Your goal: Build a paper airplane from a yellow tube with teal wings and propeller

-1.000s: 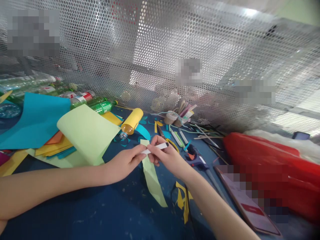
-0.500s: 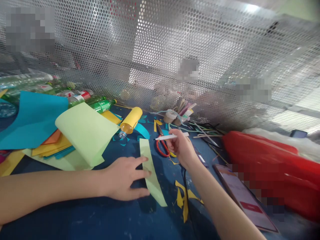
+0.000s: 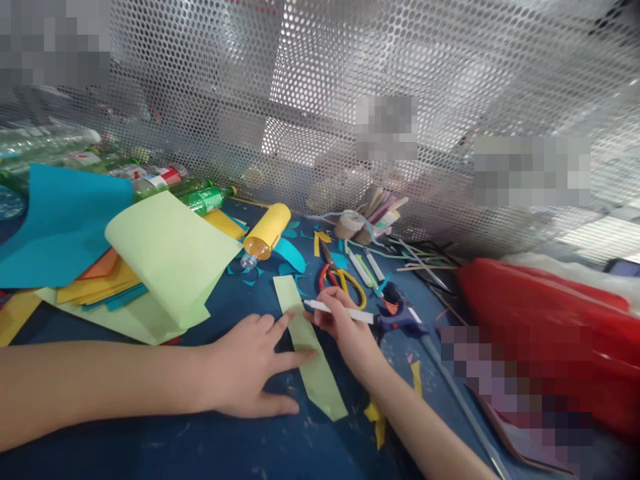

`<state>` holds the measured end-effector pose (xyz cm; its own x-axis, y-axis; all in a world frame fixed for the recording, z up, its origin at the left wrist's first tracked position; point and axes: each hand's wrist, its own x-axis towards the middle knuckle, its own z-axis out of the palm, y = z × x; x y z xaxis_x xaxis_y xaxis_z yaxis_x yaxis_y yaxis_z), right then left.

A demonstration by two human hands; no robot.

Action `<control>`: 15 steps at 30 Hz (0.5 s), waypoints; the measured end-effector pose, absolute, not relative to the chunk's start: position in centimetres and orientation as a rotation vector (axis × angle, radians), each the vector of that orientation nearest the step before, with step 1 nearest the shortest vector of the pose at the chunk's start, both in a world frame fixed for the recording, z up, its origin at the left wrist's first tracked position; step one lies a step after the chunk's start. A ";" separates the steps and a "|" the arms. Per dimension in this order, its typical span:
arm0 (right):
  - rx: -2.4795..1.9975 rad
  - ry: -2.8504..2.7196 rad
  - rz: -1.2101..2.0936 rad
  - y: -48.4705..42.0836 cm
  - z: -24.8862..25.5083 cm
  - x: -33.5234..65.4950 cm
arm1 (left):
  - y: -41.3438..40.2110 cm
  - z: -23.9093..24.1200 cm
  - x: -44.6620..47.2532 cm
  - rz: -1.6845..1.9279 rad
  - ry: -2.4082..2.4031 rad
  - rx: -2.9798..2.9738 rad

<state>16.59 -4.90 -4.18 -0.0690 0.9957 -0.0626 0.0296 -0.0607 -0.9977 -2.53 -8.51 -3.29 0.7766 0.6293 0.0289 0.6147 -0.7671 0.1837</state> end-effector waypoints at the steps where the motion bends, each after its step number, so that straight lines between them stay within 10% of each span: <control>1: -1.275 -1.333 1.239 -5.1 -4.3 16.7 | -8.6 -3.2 -2.5 0.116 0.990 2.806; 15: -1.421 -1.485 0.863 -5.5 -5.6 16.5 | -8.5 -3.2 -2.5 0.073 0.993 2.827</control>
<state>16.52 -5.47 -5.60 0.0429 0.9906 0.1296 0.3784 0.1039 -0.9198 -2.46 -8.54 -3.15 0.7804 0.6253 -0.0019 0.6182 -0.7711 0.1522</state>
